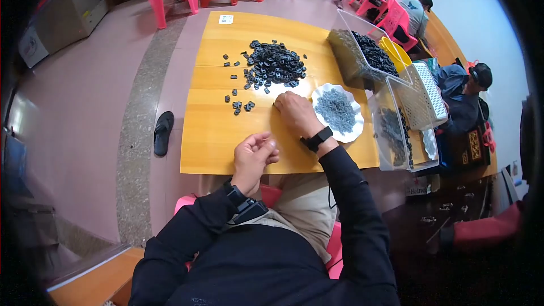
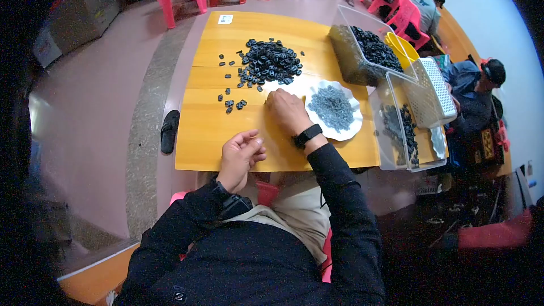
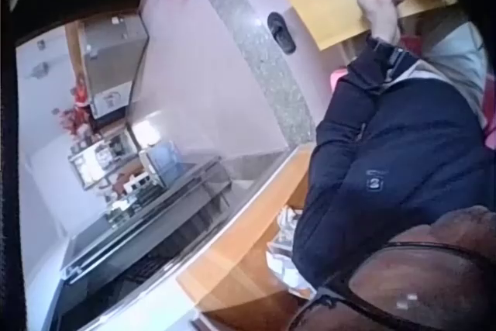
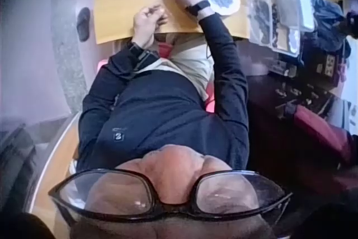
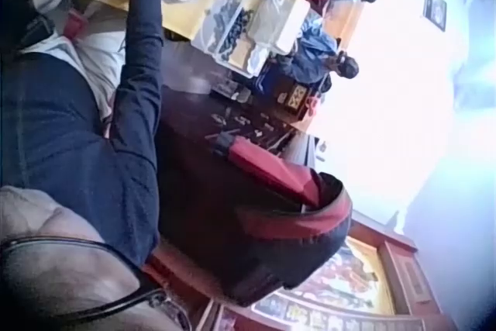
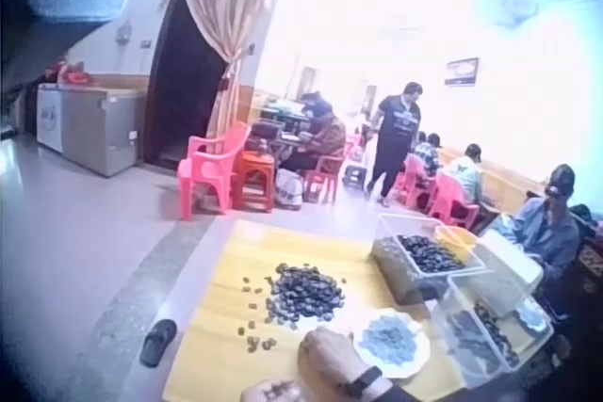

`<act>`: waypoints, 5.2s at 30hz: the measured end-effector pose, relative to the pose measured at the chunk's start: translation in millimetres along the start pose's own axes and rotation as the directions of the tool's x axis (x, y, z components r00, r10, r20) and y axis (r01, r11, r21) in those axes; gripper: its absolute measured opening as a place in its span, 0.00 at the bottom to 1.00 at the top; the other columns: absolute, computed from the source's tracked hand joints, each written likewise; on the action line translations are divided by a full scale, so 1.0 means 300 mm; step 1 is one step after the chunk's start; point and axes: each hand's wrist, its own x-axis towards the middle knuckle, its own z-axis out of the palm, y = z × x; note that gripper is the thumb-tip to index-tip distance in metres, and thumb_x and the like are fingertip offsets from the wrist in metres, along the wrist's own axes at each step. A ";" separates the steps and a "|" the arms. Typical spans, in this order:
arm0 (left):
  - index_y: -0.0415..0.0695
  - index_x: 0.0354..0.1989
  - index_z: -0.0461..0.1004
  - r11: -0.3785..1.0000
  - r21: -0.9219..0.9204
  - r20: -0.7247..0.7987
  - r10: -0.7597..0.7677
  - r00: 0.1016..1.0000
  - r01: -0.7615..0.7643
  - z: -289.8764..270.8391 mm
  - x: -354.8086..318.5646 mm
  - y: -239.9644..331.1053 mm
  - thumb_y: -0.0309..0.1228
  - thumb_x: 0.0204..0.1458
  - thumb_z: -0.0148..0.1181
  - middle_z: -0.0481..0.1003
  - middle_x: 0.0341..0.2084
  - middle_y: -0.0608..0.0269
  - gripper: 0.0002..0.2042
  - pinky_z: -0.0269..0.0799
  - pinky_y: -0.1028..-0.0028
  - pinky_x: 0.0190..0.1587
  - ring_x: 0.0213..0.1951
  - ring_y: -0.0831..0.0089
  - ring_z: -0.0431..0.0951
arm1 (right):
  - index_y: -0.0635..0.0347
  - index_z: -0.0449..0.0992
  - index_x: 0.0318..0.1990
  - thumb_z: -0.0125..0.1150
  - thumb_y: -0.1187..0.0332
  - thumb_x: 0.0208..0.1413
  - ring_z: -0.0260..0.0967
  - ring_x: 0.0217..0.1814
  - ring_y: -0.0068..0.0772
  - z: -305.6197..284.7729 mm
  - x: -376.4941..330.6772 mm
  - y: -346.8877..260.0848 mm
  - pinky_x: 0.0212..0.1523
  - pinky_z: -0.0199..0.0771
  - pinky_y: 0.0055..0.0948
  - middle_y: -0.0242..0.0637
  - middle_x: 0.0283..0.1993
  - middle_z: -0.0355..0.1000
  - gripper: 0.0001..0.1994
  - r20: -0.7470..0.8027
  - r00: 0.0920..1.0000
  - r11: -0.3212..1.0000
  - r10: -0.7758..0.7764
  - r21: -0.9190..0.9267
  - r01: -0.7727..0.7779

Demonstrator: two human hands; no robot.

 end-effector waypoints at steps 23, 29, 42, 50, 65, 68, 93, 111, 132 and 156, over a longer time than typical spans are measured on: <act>0.38 0.44 0.72 0.981 -0.115 0.110 -0.145 0.983 0.158 0.015 -0.026 0.009 0.24 0.56 0.55 0.75 0.32 0.64 0.09 0.77 0.78 0.38 0.33 0.78 0.76 | 0.60 0.78 0.37 0.60 0.68 0.49 0.71 0.39 0.48 -0.190 -0.286 0.201 0.41 0.70 0.40 0.43 0.36 0.73 0.08 -0.233 0.931 0.957 0.280 -0.013 -0.291; 0.37 0.44 0.72 0.982 -0.098 0.126 -0.151 0.981 0.163 0.007 -0.020 0.007 0.25 0.56 0.56 0.75 0.32 0.65 0.09 0.77 0.80 0.38 0.33 0.78 0.76 | 0.59 0.78 0.36 0.59 0.69 0.49 0.71 0.38 0.50 -0.162 -0.266 0.229 0.41 0.70 0.41 0.45 0.33 0.73 0.08 -0.180 0.945 0.952 0.274 -0.090 -0.293; 0.39 0.41 0.73 0.990 -0.051 0.101 -0.128 0.987 0.134 0.011 -0.023 0.003 0.29 0.57 0.56 0.74 0.29 0.66 0.08 0.77 0.79 0.36 0.30 0.80 0.75 | 0.61 0.73 0.32 0.55 0.68 0.54 0.70 0.39 0.51 -0.144 -0.288 0.265 0.39 0.68 0.42 0.47 0.33 0.72 0.06 -0.219 0.951 0.967 0.220 -0.082 -0.242; 0.40 0.41 0.73 0.989 -0.033 0.109 -0.137 0.985 0.141 0.021 -0.027 0.009 0.30 0.57 0.57 0.76 0.31 0.63 0.08 0.78 0.78 0.36 0.31 0.78 0.77 | 0.61 0.71 0.32 0.54 0.68 0.55 0.69 0.36 0.53 -0.167 -0.302 0.266 0.38 0.69 0.44 0.47 0.33 0.71 0.06 -0.236 0.942 0.970 0.237 0.015 -0.241; 0.38 0.41 0.73 0.990 -0.047 0.088 -0.129 0.988 0.133 0.019 -0.025 -0.001 0.30 0.55 0.59 0.76 0.32 0.61 0.09 0.77 0.78 0.36 0.32 0.76 0.77 | 0.63 0.73 0.33 0.56 0.74 0.53 0.72 0.37 0.52 -0.177 -0.306 0.297 0.36 0.71 0.40 0.48 0.33 0.73 0.03 -0.379 0.917 0.993 0.121 0.050 -0.110; 0.38 0.41 0.73 0.991 -0.040 0.089 -0.125 0.988 0.129 0.019 -0.024 -0.003 0.30 0.55 0.59 0.76 0.32 0.61 0.10 0.77 0.78 0.35 0.31 0.77 0.76 | 0.63 0.74 0.34 0.56 0.75 0.53 0.72 0.38 0.51 -0.176 -0.311 0.311 0.37 0.71 0.39 0.47 0.34 0.74 0.03 -0.374 0.923 0.996 0.088 0.003 -0.093; 0.36 0.45 0.71 0.992 -0.022 0.112 -0.122 0.986 0.126 0.033 -0.028 -0.018 0.27 0.57 0.56 0.76 0.33 0.58 0.11 0.79 0.77 0.37 0.33 0.74 0.78 | 0.64 0.76 0.34 0.60 0.73 0.53 0.67 0.26 0.26 -0.182 -0.349 0.314 0.30 0.68 0.24 0.37 0.27 0.73 0.04 -0.342 0.899 0.937 0.273 0.306 -0.168; 0.36 0.45 0.73 0.989 0.022 0.077 -0.148 0.986 0.146 0.037 -0.036 -0.017 0.24 0.55 0.57 0.77 0.35 0.58 0.10 0.79 0.78 0.39 0.35 0.75 0.78 | 0.65 0.77 0.35 0.62 0.71 0.54 0.63 0.20 0.15 -0.202 -0.393 0.211 0.20 0.62 0.17 0.28 0.23 0.70 0.06 -0.098 0.817 0.504 0.569 0.826 -0.252; 0.37 0.39 0.73 0.971 -0.103 0.203 -0.194 0.960 0.218 0.005 -0.031 -0.024 0.24 0.55 0.56 0.76 0.31 0.63 0.06 0.78 0.78 0.36 0.31 0.78 0.77 | 0.68 0.75 0.37 0.58 0.75 0.57 0.65 0.22 0.15 -0.058 -0.423 -0.093 0.22 0.69 0.15 0.32 0.33 0.70 0.05 0.115 0.976 0.248 0.183 0.956 -0.160; 0.39 0.37 0.72 0.965 -0.094 0.261 -0.215 0.941 0.247 0.018 -0.034 0.003 0.24 0.54 0.58 0.75 0.27 0.63 0.04 0.75 0.78 0.34 0.29 0.77 0.76 | 0.65 0.73 0.38 0.54 0.69 0.61 0.69 0.33 0.16 -0.111 -0.433 -0.099 0.35 0.71 0.16 0.29 0.33 0.72 0.07 0.258 0.963 0.063 0.073 0.963 -0.263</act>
